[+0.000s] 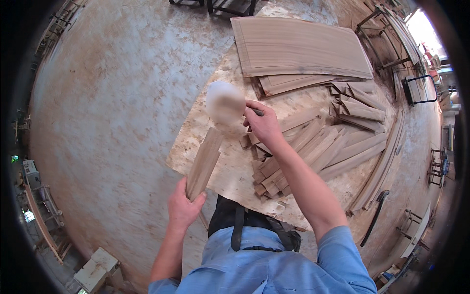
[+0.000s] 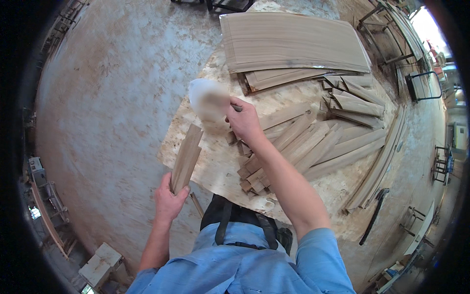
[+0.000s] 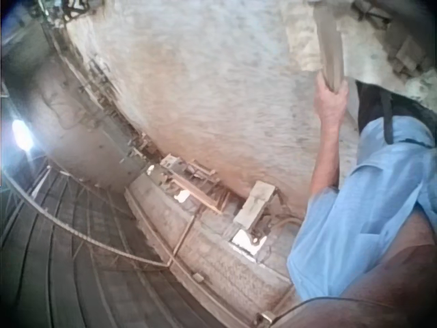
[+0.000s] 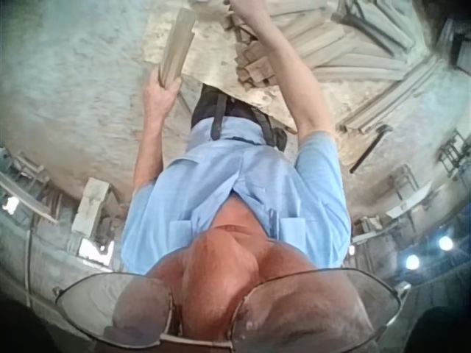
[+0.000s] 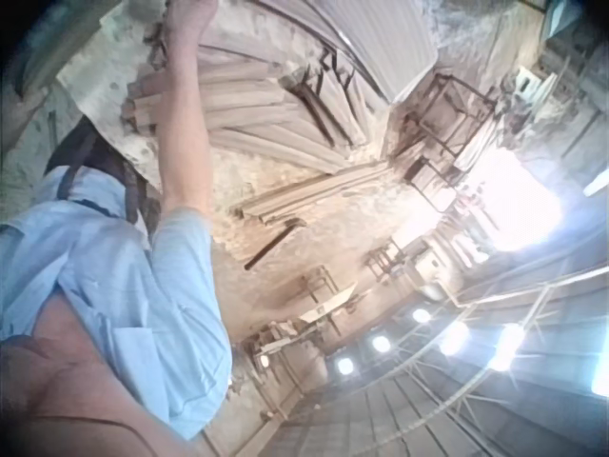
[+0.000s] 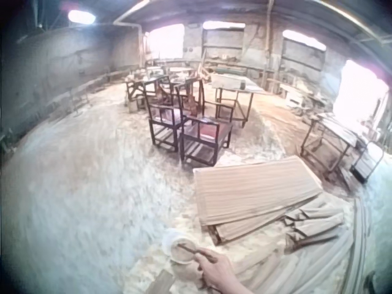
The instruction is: The person applies glue to the joints of wooden pieces using a brush, assembles the pieces together by hand, and secures the joints using a hammer.
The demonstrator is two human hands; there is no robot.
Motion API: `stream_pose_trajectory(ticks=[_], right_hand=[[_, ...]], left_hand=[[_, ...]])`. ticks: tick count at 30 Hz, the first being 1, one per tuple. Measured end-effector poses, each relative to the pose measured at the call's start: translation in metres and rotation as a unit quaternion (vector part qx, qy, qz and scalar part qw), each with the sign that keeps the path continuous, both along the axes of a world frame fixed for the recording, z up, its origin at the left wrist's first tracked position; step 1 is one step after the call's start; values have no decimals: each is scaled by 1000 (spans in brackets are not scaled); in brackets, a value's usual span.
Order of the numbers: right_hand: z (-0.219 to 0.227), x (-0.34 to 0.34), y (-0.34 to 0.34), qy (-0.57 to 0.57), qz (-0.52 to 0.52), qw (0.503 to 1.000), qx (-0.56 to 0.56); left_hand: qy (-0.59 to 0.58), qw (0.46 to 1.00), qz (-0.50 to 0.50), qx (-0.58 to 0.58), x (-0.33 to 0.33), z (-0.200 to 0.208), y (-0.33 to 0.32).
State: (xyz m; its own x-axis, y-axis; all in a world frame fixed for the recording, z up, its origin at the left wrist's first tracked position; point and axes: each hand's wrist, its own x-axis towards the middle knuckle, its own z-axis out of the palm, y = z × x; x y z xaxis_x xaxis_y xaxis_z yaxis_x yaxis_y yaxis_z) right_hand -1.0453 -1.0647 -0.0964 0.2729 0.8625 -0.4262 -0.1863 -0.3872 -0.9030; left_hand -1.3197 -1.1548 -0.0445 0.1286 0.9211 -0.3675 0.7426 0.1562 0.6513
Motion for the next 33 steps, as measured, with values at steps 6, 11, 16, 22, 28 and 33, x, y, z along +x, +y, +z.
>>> stream_pose_trajectory(ticks=[6,11,16,22,28,33], right_hand=[[22,7,9,-267,83,948,152],[17,14,7,-216,78,971,63],[22,22,14,19,-74,996,-35],[23,43,7,88,-168,982,-12],[57,42,-6,154,-160,975,26],[60,35,-6,139,-98,985,10]], left_hand=[[75,995,-34,61,-14,-7,26],[103,973,-104,178,-22,-14,43],[151,952,-131,234,-24,-17,53],[158,950,-147,227,-21,-16,61],[132,963,-137,191,-15,-13,60],[122,967,-128,185,-10,-8,60]])
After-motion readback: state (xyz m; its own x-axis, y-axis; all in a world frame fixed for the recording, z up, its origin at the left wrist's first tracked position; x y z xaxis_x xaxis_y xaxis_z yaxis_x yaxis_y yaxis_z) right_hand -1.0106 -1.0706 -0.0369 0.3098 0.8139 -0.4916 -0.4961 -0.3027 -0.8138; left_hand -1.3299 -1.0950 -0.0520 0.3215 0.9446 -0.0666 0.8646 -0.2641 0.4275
